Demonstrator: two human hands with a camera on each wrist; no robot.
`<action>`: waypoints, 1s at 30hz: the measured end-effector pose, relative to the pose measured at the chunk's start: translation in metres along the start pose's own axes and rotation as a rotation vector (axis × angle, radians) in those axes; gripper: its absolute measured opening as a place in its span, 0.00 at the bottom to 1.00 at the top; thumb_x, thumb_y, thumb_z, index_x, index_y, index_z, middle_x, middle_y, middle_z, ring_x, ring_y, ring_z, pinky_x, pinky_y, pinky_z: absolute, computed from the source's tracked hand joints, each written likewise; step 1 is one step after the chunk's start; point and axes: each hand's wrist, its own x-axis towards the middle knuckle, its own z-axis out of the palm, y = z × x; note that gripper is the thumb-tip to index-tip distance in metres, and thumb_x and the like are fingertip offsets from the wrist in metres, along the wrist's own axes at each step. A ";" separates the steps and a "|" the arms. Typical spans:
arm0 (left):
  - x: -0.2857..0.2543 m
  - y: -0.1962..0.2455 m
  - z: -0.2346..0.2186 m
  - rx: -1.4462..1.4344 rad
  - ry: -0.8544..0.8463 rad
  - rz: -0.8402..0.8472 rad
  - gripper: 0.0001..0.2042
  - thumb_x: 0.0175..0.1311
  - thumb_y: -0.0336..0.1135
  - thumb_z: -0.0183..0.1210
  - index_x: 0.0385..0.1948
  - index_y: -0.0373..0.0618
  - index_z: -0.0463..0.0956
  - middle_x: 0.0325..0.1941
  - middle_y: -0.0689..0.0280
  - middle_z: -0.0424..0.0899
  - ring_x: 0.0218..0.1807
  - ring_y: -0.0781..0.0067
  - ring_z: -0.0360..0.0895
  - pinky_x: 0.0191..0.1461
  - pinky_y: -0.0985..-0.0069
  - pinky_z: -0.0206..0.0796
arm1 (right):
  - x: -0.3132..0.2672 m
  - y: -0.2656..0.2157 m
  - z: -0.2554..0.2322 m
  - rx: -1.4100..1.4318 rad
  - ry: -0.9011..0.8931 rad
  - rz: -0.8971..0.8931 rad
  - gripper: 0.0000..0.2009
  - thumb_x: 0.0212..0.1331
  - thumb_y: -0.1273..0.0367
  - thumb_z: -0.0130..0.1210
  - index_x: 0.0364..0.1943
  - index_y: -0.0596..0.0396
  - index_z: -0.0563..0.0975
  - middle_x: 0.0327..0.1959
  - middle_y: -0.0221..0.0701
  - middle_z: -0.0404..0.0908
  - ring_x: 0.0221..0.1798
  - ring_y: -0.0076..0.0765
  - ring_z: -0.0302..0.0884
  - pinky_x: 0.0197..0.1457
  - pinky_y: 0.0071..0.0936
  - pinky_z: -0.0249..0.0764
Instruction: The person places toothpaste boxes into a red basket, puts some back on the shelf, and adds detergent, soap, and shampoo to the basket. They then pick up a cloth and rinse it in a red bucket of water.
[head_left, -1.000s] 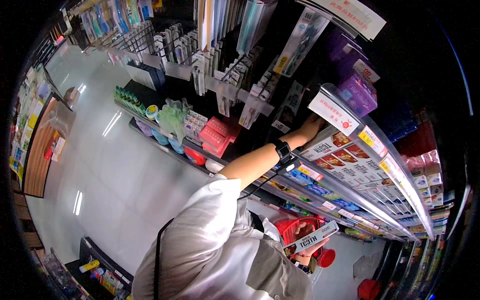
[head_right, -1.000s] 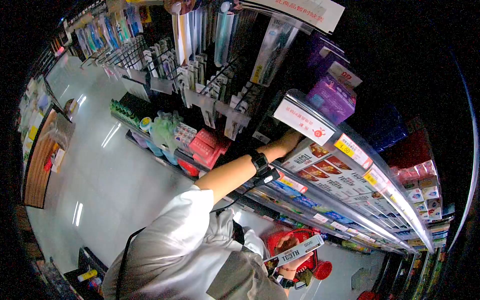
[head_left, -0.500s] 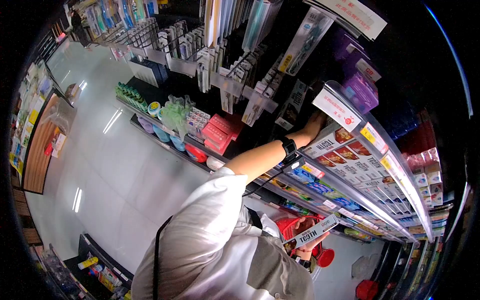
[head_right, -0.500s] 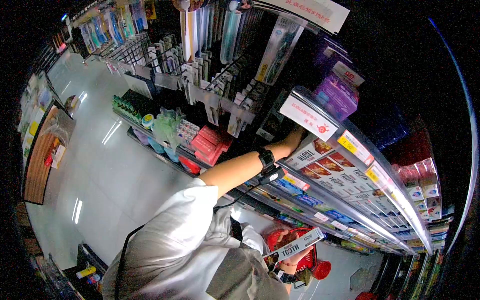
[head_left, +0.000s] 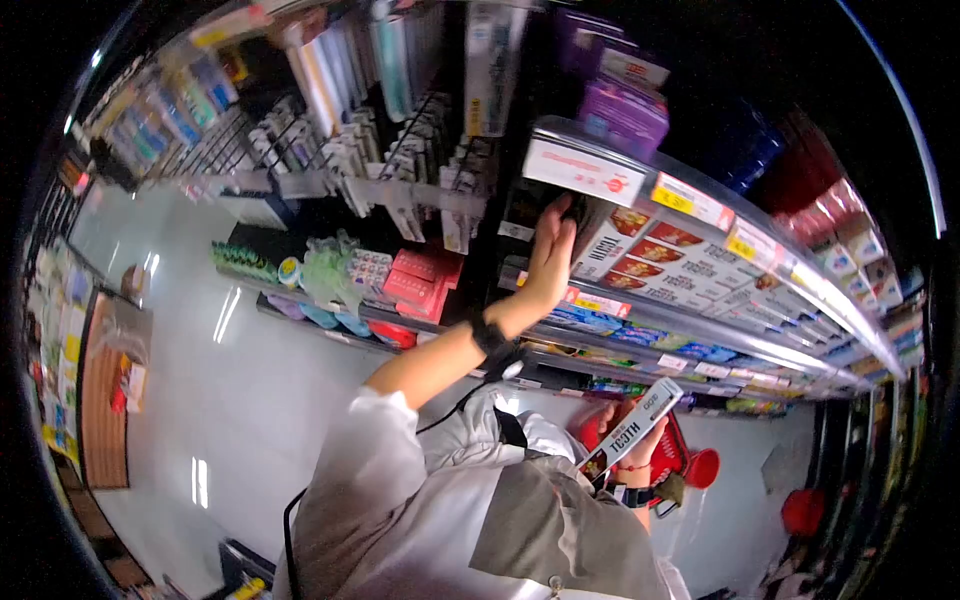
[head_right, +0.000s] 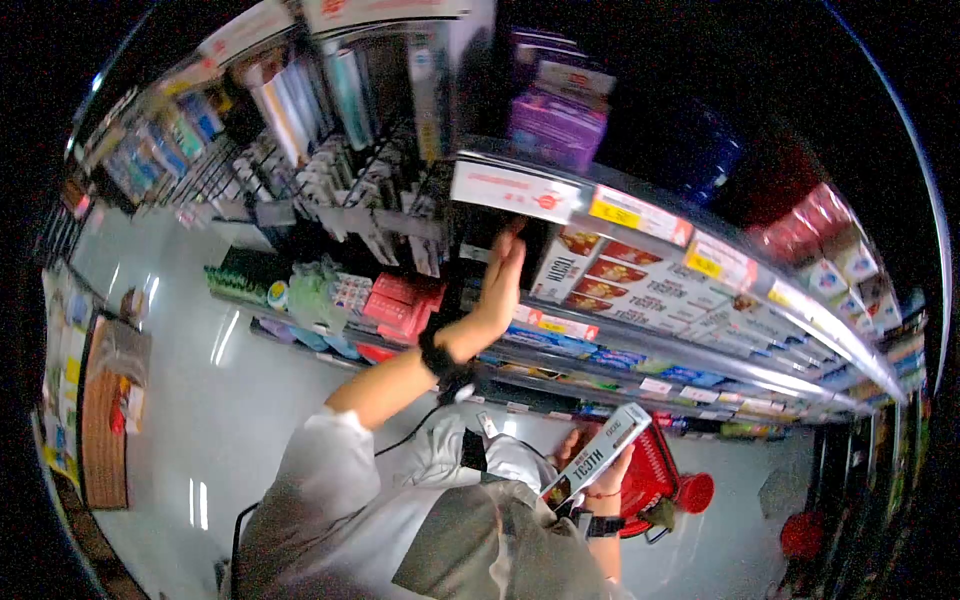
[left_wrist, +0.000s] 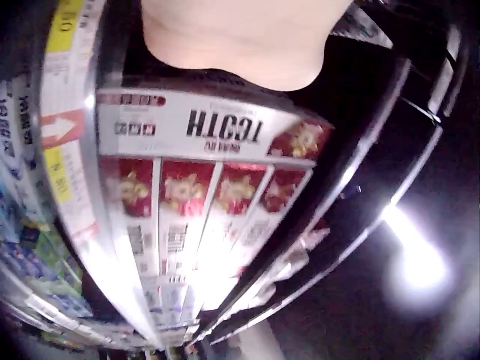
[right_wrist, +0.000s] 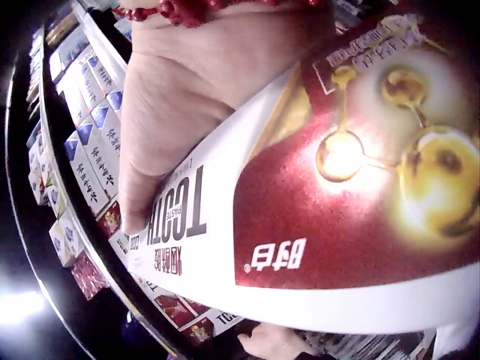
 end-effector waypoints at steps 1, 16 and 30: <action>-0.016 -0.002 -0.007 0.083 -0.012 0.143 0.21 0.66 0.41 0.46 0.54 0.37 0.61 0.56 0.54 0.65 0.60 0.62 0.60 0.65 0.70 0.45 | 0.002 -0.005 -0.015 -0.043 -0.100 0.035 0.35 0.42 0.32 0.44 0.33 0.51 0.70 0.33 0.40 0.72 0.32 0.42 0.71 0.31 0.34 0.71; -0.096 0.082 -0.025 0.546 -0.724 -0.055 0.18 0.56 0.32 0.59 0.47 0.39 0.67 0.34 0.67 0.73 0.30 0.82 0.71 0.30 0.85 0.62 | 0.068 -0.010 0.099 -0.406 -0.018 -0.293 0.20 0.64 0.56 0.44 0.51 0.56 0.66 0.43 0.24 0.71 0.44 0.18 0.65 0.50 0.21 0.64; 0.131 -0.225 -0.132 1.443 -0.195 0.411 0.32 0.53 0.49 0.55 0.55 0.34 0.59 0.58 0.41 0.61 0.54 0.42 0.66 0.55 0.55 0.61 | 0.049 -0.002 0.077 -0.408 -0.121 0.016 0.23 0.61 0.52 0.46 0.50 0.58 0.68 0.41 0.25 0.76 0.40 0.19 0.72 0.44 0.21 0.69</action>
